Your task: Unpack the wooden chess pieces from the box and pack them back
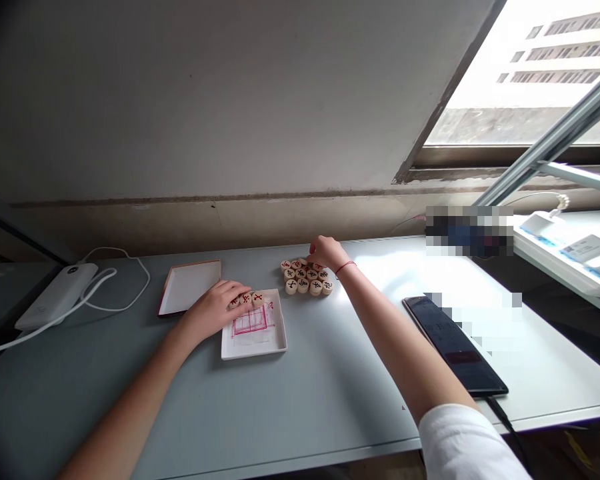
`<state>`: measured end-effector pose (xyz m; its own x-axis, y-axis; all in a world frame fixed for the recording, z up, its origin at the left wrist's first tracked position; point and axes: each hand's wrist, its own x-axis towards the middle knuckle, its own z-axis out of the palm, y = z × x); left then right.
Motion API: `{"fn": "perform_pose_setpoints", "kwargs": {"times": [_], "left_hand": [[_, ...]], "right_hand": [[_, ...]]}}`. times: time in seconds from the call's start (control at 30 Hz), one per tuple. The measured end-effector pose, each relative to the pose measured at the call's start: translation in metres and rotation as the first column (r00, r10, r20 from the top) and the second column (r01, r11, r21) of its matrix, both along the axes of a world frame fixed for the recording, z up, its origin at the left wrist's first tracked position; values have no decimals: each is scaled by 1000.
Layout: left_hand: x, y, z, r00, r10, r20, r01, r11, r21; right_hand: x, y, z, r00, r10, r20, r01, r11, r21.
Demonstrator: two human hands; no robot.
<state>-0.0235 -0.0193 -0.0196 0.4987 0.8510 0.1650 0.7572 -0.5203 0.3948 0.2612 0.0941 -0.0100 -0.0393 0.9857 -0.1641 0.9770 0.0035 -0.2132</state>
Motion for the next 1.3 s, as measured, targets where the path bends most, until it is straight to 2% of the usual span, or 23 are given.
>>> {"fn": "perform_pose_setpoints", "kwargs": {"times": [0.1, 0.2, 0.3, 0.33, 0.4, 0.47, 0.57, 0.67, 0.77, 0.87, 1.0, 1.07, 1.13, 1.23, 1.3], "left_hand": [[0, 0, 1, 1000, 2, 9, -2, 1000, 8], [0, -1, 2, 998, 36, 43, -38, 997, 63], [5, -3, 5, 988, 67, 141, -88, 986, 144], [9, -4, 6, 980, 66, 185, -97, 983, 158], [20, -5, 10, 960, 55, 274, -101, 982, 157], [34, -7, 14, 937, 40, 346, -89, 988, 129], [50, -8, 17, 899, 7, 439, -58, 993, 103], [55, -10, 15, 885, 26, 465, -67, 995, 73], [52, -13, 9, 899, 80, 430, -105, 994, 35], [51, -16, 3, 951, 55, 305, -79, 995, 67], [55, -16, -3, 998, 8, 57, -16, 989, 149], [55, -15, -6, 1000, 13, -26, -8, 986, 169], [54, -13, -8, 998, 12, -66, 1, 983, 185], [47, -11, -8, 998, -22, -56, 34, 977, 211], [39, -9, -4, 998, -65, -18, 68, 974, 217]], "right_hand": [[2, -1, 1, 1000, -17, -12, 18, 999, 36], [3, -5, 10, 998, -48, -28, 50, 994, 96], [-6, -23, 26, 970, 0, -241, 33, 991, 132], [-12, -32, 32, 925, 49, -376, 1, 991, 132], [-27, -54, 42, 773, 182, -608, -116, 982, 147], [-43, -76, 47, 626, 243, -741, -181, 969, 166], [-59, -100, 46, 494, 205, -845, -216, 970, 109], [-60, -110, 38, 420, 111, -901, -172, 984, 41], [-52, -112, 32, 434, 21, -901, -35, 999, 6], [-43, -115, 28, 442, -28, -896, 91, 996, 14], [-41, -120, 21, 421, 44, -906, 74, 994, 82], [-45, -122, 14, 484, 125, -866, 47, 985, 168], [-50, -124, 8, 602, 232, -764, -18, 961, 278], [-59, -128, 1, 755, 374, -538, -155, 899, 409], [-63, -130, -2, 797, 435, -418, -232, 860, 454]]}}
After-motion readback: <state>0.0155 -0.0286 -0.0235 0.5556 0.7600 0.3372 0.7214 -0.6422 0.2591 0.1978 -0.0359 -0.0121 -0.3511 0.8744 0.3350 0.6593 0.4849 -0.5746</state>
